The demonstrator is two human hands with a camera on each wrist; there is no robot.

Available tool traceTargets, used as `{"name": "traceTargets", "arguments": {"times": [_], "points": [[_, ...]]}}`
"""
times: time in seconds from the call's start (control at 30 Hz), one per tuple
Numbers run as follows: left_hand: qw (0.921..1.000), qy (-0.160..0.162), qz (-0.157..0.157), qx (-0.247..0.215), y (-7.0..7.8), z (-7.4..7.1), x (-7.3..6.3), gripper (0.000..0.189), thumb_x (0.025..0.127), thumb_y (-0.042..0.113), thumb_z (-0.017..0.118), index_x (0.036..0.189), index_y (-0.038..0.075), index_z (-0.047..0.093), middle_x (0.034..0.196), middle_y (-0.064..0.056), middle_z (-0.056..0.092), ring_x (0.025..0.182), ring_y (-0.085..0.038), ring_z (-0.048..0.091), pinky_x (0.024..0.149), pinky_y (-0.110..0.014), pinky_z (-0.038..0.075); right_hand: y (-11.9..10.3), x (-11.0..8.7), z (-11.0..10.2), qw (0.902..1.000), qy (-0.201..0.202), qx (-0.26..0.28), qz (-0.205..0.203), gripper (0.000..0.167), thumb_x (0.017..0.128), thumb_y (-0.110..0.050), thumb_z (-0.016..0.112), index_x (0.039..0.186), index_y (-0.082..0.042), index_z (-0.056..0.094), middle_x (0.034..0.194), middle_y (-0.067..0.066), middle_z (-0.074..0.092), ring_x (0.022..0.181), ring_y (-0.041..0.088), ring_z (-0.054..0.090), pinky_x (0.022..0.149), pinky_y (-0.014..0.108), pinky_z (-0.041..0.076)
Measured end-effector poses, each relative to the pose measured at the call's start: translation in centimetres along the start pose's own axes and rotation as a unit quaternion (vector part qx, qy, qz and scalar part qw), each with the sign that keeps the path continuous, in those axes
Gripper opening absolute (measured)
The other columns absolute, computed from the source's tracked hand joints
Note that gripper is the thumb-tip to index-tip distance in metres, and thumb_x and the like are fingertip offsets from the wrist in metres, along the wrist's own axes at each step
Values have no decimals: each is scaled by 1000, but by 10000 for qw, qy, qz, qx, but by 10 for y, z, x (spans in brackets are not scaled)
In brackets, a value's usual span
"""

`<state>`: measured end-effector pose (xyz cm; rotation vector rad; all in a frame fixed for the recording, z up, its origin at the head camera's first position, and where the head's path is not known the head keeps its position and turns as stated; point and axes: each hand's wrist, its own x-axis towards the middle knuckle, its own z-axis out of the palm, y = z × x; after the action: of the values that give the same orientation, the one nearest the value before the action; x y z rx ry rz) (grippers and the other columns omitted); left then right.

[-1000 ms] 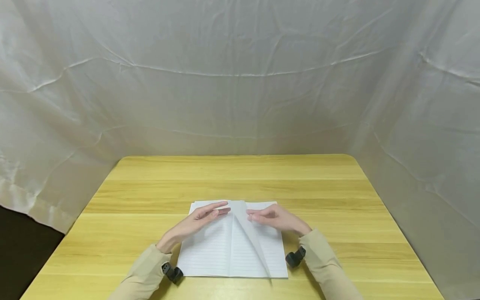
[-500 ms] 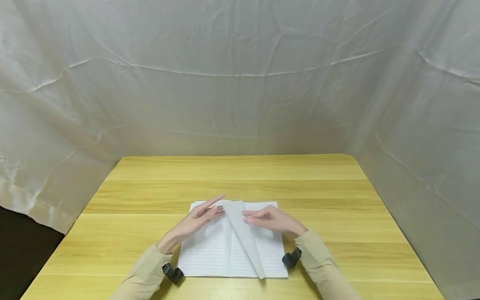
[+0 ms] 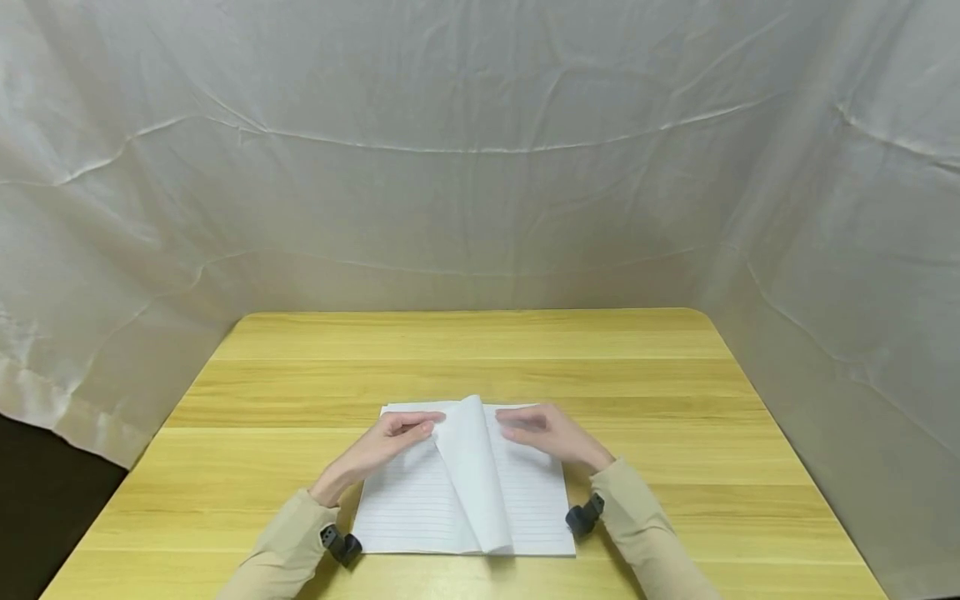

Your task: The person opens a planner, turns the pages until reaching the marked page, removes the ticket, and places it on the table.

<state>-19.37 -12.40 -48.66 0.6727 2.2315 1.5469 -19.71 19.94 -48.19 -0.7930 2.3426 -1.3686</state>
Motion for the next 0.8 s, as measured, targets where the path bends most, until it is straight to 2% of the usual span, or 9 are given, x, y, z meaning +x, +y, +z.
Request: {"name": "traceTargets", "arguments": {"times": [0.07, 0.13, 0.27, 0.37, 0.5, 0.6, 0.67, 0.8], "points": [[10000, 23, -41, 61, -2, -2, -1, 42, 106, 22, 52, 138, -4, 57, 143, -22, 58, 134, -38, 56, 116, -51, 43, 3, -2, -3, 9994, 244, -244, 87, 43, 100, -25, 63, 133, 2, 63, 142, 22, 59, 136, 42, 53, 112, 47, 47], [9999, 49, -99, 68, -3, -4, -2, 43, 105, 22, 52, 138, -6, 56, 143, -24, 58, 132, -38, 57, 115, -49, 44, 6, -4, -6, 9984, 298, -466, 119, 44, 99, -25, 65, 133, 3, 63, 141, 24, 59, 136, 44, 52, 113, 55, 43], [9997, 102, -200, 71, -5, -7, -3, 46, 104, 21, 55, 138, -9, 54, 144, -28, 55, 133, -42, 55, 114, -52, 44, 12, -5, -9, 9962, -117, -845, 175, 48, 96, -27, 68, 135, 0, 62, 146, 26, 53, 141, 48, 43, 116, 64, 32], [9990, 198, -325, 247, -4, -8, -4, 49, 102, 22, 58, 138, -11, 53, 146, -30, 52, 135, -46, 51, 116, -57, 40, 13, -5, -11, 9942, -450, -951, 217, 53, 95, -29, 70, 139, -1, 59, 151, 26, 48, 145, 50, 35, 117, 67, 26], [9958, 445, -525, 610, -5, -7, -6, 56, 99, 26, 64, 140, -10, 51, 156, -32, 37, 149, -49, 30, 122, -61, 25, 13, -5, -10, 9936, -613, -922, 203, 54, 95, -27, 70, 140, 1, 57, 152, 27, 45, 146, 51, 31, 118, 67, 23], [9905, 613, -521, 1111, -7, -6, -5, 66, 95, 32, 69, 143, -8, 49, 164, -31, 20, 155, -49, 4, 126, -64, 6, 12, -4, -9, 9930, -687, -947, 188, 55, 95, -26, 70, 140, 2, 57, 153, 28, 44, 146, 52, 30, 118, 68, 23], [9856, 622, -433, 1513, -8, -5, -4, 72, 92, 36, 72, 144, -7, 48, 165, -31, 12, 154, -50, -6, 124, -67, -4, 12, -3, -8, 9930, -719, -928, 161, 54, 95, -26, 70, 139, 2, 57, 153, 29, 43, 146, 53, 29, 118, 68, 22], [9785, 425, -251, 2002, -6, -2, -2, 82, 86, 38, 78, 148, -4, 44, 166, -32, 0, 153, -52, -12, 123, -69, -6, 11, -3, -8, 9931, -715, -919, 143, 54, 94, -25, 70, 139, 3, 57, 153, 29, 43, 146, 53, 29, 118, 69, 22]]}}
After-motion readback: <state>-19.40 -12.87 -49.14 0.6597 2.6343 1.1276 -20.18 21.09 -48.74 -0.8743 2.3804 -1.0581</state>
